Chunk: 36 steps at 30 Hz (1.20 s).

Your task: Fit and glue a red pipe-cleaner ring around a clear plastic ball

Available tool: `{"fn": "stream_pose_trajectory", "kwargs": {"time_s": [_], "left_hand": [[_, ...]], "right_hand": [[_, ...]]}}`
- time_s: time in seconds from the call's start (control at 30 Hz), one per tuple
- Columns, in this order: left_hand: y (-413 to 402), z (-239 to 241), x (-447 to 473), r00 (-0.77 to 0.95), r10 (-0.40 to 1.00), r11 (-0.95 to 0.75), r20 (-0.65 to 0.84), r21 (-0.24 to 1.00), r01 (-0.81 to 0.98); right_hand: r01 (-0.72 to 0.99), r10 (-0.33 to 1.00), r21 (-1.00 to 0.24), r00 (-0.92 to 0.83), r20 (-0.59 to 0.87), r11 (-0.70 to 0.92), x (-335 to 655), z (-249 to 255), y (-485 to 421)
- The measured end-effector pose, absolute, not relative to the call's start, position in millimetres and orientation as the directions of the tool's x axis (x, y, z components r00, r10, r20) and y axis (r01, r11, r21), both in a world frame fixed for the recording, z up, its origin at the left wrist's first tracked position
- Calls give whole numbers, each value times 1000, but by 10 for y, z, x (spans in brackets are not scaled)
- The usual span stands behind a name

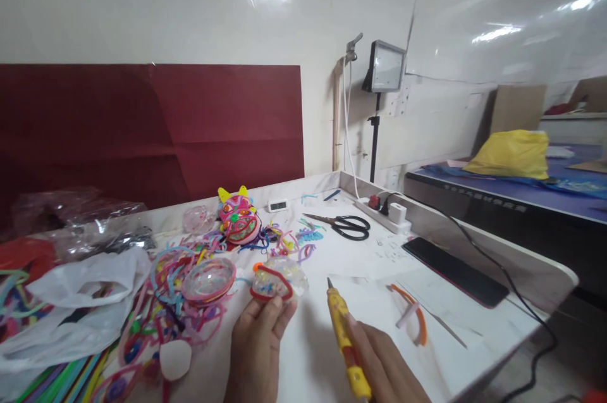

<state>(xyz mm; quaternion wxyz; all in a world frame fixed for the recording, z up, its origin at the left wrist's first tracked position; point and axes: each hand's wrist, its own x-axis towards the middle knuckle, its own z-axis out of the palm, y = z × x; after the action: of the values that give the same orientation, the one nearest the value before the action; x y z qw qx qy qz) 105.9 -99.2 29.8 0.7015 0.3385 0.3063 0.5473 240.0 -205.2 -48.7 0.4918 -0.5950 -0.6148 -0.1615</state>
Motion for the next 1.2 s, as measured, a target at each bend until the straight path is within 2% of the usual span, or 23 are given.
{"fn": "stream_pose_trajectory", "kwargs": {"time_s": [0.1,0.3,0.47,0.5,0.63,0.77,0.9,1.2], "left_hand": [[-980,297,1059,203,977,169,-65,816,-553],[-996,326,1075,176,982,151,-63,824,-546],[-1019,365,1089,150,986,139,-68,829,-541],[-1021,368,1092,144,987,135,-67,832,-538],[-1012,349,1100,122,991,109,-52,844,-525],[-999,307,1119,128,991,96,-34,850,-518],[-1000,285,1165,69,997,53,-20,847,-528],[-991,256,1193,47,998,57,-38,859,-509]], "right_hand": [[921,655,-318,97,749,227,2476,-522,-2035],[942,744,-292,78,664,162,2590,-630,-2029],[966,786,-151,-76,614,211,2681,-397,-2019],[958,791,-196,-49,609,211,2656,-296,-2006],[817,765,-523,171,621,242,2420,140,-1869],[683,764,-681,284,580,263,2244,403,-1659],[595,805,-760,301,511,259,2229,474,-1534],[564,847,-802,315,428,196,2226,456,-1500]]}}
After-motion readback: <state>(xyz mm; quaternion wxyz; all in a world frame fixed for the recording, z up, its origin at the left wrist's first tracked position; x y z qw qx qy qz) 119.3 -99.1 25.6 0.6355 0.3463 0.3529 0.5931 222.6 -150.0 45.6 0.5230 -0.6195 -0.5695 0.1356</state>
